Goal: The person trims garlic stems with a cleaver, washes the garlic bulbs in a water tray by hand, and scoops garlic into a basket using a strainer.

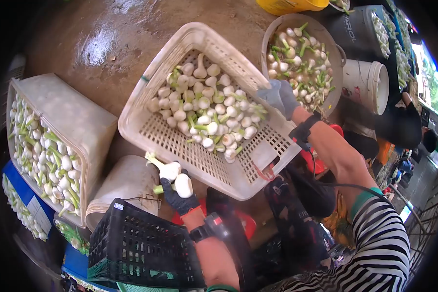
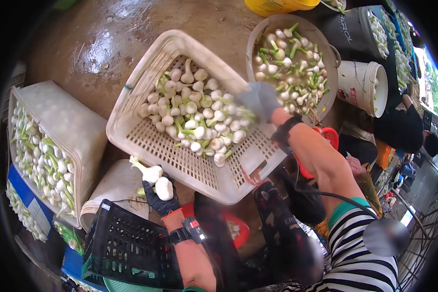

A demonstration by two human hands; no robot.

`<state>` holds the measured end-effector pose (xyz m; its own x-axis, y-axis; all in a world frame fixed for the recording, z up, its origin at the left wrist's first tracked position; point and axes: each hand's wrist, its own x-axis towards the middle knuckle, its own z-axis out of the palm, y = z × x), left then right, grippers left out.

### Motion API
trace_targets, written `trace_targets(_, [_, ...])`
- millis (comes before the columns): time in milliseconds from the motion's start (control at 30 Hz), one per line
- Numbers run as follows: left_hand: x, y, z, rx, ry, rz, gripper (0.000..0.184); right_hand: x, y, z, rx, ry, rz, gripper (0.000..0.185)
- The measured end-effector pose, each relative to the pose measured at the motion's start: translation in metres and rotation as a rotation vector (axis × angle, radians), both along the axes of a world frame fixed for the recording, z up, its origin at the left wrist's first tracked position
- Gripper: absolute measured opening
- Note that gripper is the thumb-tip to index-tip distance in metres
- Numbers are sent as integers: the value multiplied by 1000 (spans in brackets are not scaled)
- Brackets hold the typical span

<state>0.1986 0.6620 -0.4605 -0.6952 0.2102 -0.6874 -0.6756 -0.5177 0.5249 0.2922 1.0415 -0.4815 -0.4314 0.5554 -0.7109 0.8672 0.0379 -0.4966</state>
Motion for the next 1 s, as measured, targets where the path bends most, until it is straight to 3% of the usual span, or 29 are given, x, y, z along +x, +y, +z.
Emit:
trace_targets(33, [-19,13,1,-27,36,17,26,7,8,-21,121,71,109,22])
trace_targets(133, [-87,67,4,59,185,-58,25,12,35,-54,479,283,343,13])
trace_targets(200, [-130,111,5,-108,362,-183,25,26,66,-95,744,319,520,14])
trace_targets(267, [-171,159,1,165,253,-127,28,13,80,-87,773,181,554,17])
trace_targets(333, [-179,209,3,602,19,-79,35,-10,83,-59,890,-1,669,20])
trace_targets(400, [-171,262,-20,272,101,-94,33,-23,86,-54,984,-94,733,24])
trace_targets(467, [-166,247,3,655,62,-153,28,-22,103,-63,993,-78,698,27])
trace_targets(533, [-148,210,37,784,38,-68,22,-40,101,-63,635,36,73,28])
trace_targets(567, [-140,193,50,731,29,-39,20,-51,102,-63,438,94,-229,30])
trace_targets(600, [-129,179,54,596,-5,-6,32,-59,107,-60,232,146,-522,34])
trace_targets(667, [-106,150,61,317,-89,37,58,-50,107,-67,385,178,-359,46])
trace_targets(700, [-93,137,71,476,-66,-13,58,-53,91,-53,475,270,-269,47])
trace_targets(733, [-81,127,95,421,-62,67,58,-69,71,-33,780,13,5,49])
trace_targets(767, [-61,115,86,591,13,109,59,-77,36,-20,824,173,167,51])
trace_targets(833, [-50,102,144,323,-135,119,55,-124,-59,46,871,498,513,53])
trace_targets(867, [-52,99,171,323,-214,189,40,-135,-98,63,559,349,704,53])
trace_targets(900, [-45,88,174,287,-144,144,32,-152,-129,78,447,160,958,55])
trace_targets(933, [-43,79,182,148,-132,47,26,-136,-150,42,778,488,1004,50])
trace_targets(967, [-41,69,190,12,-125,-54,20,-136,-154,15,660,220,1044,42])
trace_targets(1000, [-49,62,205,139,-259,-9,14,-142,-150,1,541,-52,1069,34])
